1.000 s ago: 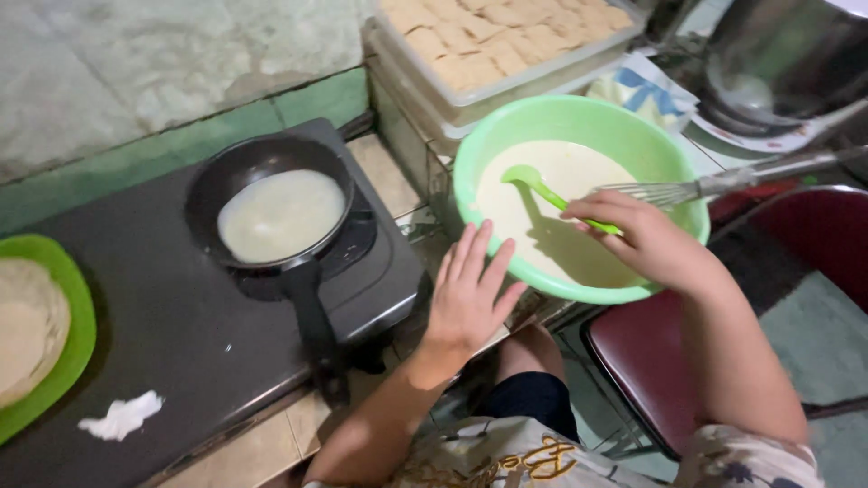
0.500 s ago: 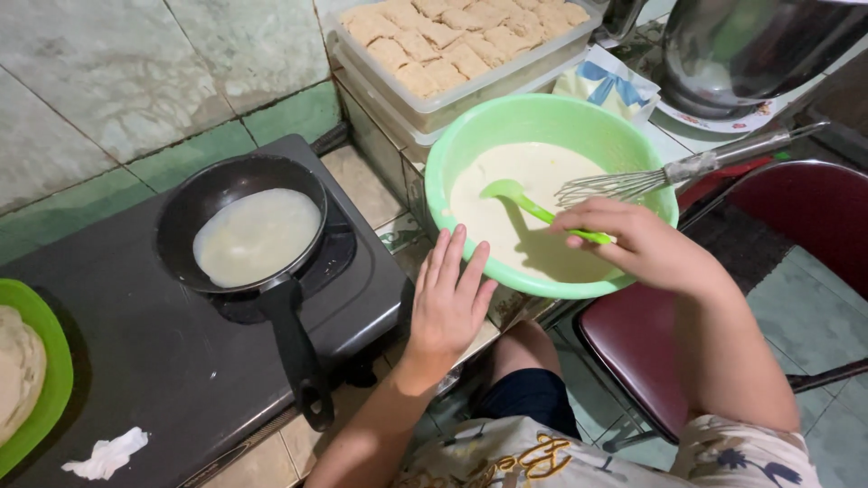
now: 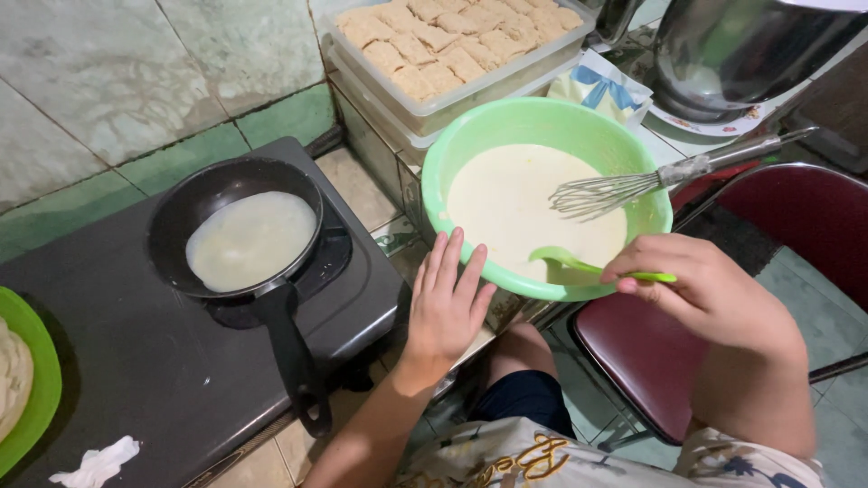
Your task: The person prepares thin crepes or wrappers on a stove using a frying pan and batter.
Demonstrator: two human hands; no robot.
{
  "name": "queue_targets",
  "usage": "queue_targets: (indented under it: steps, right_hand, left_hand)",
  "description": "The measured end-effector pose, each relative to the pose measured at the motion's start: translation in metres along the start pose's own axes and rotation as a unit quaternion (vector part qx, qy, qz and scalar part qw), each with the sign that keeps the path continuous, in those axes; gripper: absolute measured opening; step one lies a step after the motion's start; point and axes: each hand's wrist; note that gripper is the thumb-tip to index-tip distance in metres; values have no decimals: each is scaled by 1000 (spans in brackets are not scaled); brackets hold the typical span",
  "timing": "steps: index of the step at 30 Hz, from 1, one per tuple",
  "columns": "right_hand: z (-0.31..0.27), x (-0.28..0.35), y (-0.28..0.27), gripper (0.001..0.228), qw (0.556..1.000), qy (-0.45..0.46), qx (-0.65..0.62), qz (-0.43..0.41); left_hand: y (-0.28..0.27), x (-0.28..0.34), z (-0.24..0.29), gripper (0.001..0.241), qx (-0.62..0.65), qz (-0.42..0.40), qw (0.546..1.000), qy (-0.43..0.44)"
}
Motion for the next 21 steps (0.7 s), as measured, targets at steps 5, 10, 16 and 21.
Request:
queue_targets:
  steps: [5, 10, 16, 21]
  right_hand:
    - [5, 9, -3, 18, 999, 20, 3, 26]
    - [5, 9, -2, 16, 994, 60, 45, 78]
    - [0, 4, 3, 19, 989, 57, 73, 118]
    - [2, 4, 6, 17, 988, 53, 87, 115]
  left_hand:
    - [0, 0, 0, 50, -4, -4, 1000, 0]
    - [-2, -1, 1, 50, 0, -10, 1000, -2]
    - [-1, 0, 1, 49, 0, -5, 1000, -5]
    - [-1, 0, 1, 50, -2, -5, 1000, -1]
Point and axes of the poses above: each hand's wrist, its own x-axis away from the middle knuckle, its own y-axis out of the palm, z = x × y, and after that the axes turned 13 degrees about -x, right-handed
